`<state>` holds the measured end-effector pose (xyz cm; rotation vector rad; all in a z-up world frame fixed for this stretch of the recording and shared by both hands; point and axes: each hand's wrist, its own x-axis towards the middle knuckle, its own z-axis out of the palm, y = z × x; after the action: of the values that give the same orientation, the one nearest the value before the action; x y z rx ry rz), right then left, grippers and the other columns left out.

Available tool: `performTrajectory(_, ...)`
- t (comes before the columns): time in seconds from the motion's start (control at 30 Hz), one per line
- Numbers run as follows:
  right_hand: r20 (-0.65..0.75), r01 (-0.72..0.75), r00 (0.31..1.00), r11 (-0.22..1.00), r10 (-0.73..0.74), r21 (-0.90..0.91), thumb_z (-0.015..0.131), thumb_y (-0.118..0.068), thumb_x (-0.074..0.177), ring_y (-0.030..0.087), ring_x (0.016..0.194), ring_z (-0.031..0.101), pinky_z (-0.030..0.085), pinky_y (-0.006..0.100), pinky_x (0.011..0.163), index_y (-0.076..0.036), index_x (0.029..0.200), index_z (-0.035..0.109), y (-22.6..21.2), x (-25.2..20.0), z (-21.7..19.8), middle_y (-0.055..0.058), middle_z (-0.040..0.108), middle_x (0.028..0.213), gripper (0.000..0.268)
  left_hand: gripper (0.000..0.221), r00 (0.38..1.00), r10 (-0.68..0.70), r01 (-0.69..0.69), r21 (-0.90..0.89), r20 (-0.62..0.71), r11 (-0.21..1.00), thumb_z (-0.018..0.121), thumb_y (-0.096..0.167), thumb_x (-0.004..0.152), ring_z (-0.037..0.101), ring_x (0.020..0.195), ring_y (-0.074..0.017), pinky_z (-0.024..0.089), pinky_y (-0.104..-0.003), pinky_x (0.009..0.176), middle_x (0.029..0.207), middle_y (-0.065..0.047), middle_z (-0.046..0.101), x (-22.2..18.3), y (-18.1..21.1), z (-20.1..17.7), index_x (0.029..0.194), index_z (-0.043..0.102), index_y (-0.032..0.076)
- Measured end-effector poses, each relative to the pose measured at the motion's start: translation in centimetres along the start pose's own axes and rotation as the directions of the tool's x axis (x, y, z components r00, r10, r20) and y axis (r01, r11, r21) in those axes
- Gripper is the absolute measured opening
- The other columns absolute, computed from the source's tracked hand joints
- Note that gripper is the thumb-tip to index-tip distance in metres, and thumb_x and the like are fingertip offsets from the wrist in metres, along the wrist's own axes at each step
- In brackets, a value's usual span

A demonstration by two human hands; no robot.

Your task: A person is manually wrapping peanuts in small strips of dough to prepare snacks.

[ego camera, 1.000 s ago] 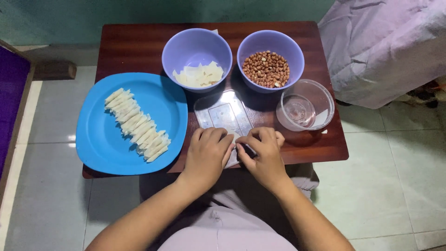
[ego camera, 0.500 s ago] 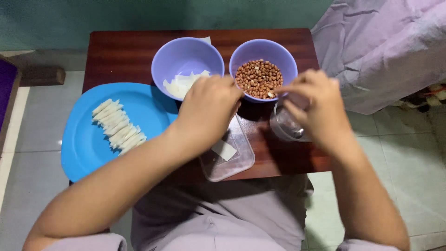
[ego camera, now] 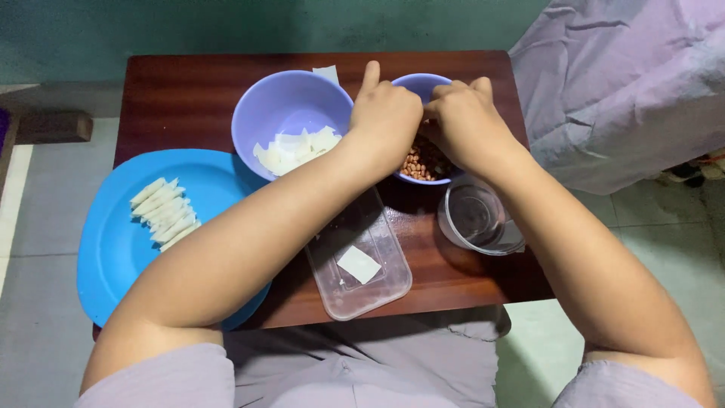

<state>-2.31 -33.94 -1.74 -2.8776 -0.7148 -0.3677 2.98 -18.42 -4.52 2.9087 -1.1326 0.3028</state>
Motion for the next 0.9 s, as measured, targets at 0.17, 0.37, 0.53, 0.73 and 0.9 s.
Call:
performTrajectory(0.17, -0.021, 0.062, 0.998, 0.979, -0.067, -0.193, 0.069, -0.013, 0.082, 0.028, 0.079, 0.057, 0.037, 0.042, 0.083, -0.01, 0.079, 0.074, 1.6, 0.6, 2.1, 0.008, 0.067, 0.09, 0.007, 0.02, 0.997, 0.063, -0.069, 0.138, 0.043, 0.988, 0.062, 0.012, 0.091, 0.064, 0.088, -0.0363, 0.003, -0.063, 0.122, 0.077, -0.018, 0.074, 1.2, 0.5, 3.1, 0.086, 0.079, 0.003)
performTrajectory(0.37, 0.029, 0.031, 0.999, 0.991, -0.027, -0.133, 0.071, -0.01, 0.08, 0.029, 0.077, 0.058, 0.035, 0.042, 0.081, -0.008, 0.072, 0.071, 1.7, 0.3, 2.4, 0.007, 0.068, 0.083, 0.008, 0.019, 0.981, 0.146, -0.16, 0.101, 0.131, 0.982, 0.061, 0.011, 0.093, 0.064, 0.09, -0.0347, -0.003, -0.068, 0.121, 0.083, -0.013, 0.076, 1.1, 0.5, 2.1, 0.088, 0.079, 0.004)
performTrajectory(0.53, 0.094, -0.034, 0.995, 0.996, 0.042, -0.086, 0.071, -0.015, 0.082, 0.033, 0.066, 0.055, 0.036, 0.044, 0.083, -0.006, 0.077, 0.074, 1.4, 0.0, 2.4, 0.011, 0.073, 0.085, 0.011, 0.019, 0.98, 0.128, -0.121, -0.057, 0.152, 0.991, 0.06, 0.011, 0.091, 0.066, 0.086, -0.0347, 0.003, -0.068, 0.121, 0.085, -0.016, 0.075, 0.7, 0.4, 0.7, 0.093, 0.077, 0.003)
performTrajectory(0.73, 0.082, -0.018, 0.996, 0.999, 0.022, -0.049, 0.067, -0.014, 0.086, 0.034, 0.088, 0.056, 0.036, 0.047, 0.081, -0.006, 0.089, 0.075, 0.5, -0.4, 0.3, 0.013, 0.069, 0.1, 0.012, 0.019, 0.987, 0.103, -0.083, -0.156, 0.127, 0.984, 0.06, 0.012, 0.092, 0.071, 0.085, -0.0363, 0.006, -0.072, 0.12, 0.084, -0.015, 0.076, 0.4, 0.3, -1.0, 0.091, 0.079, 0.007)
performTrajectory(0.9, 0.099, -0.185, 0.981, 0.956, 0.166, 0.227, 0.075, -0.008, 0.085, 0.03, 0.069, 0.071, 0.048, 0.041, 0.086, -0.004, 0.091, 0.079, -1.7, -1.0, -3.1, 0.012, 0.078, 0.086, 0.008, 0.01, 1.0, -0.017, 0.018, -0.141, 0.012, 0.99, 0.072, 0.012, 0.081, 0.067, 0.085, -0.0367, 0.014, -0.072, 0.118, 0.085, -0.016, 0.074, -0.5, 0.9, -3.7, 0.082, 0.078, 0.004)
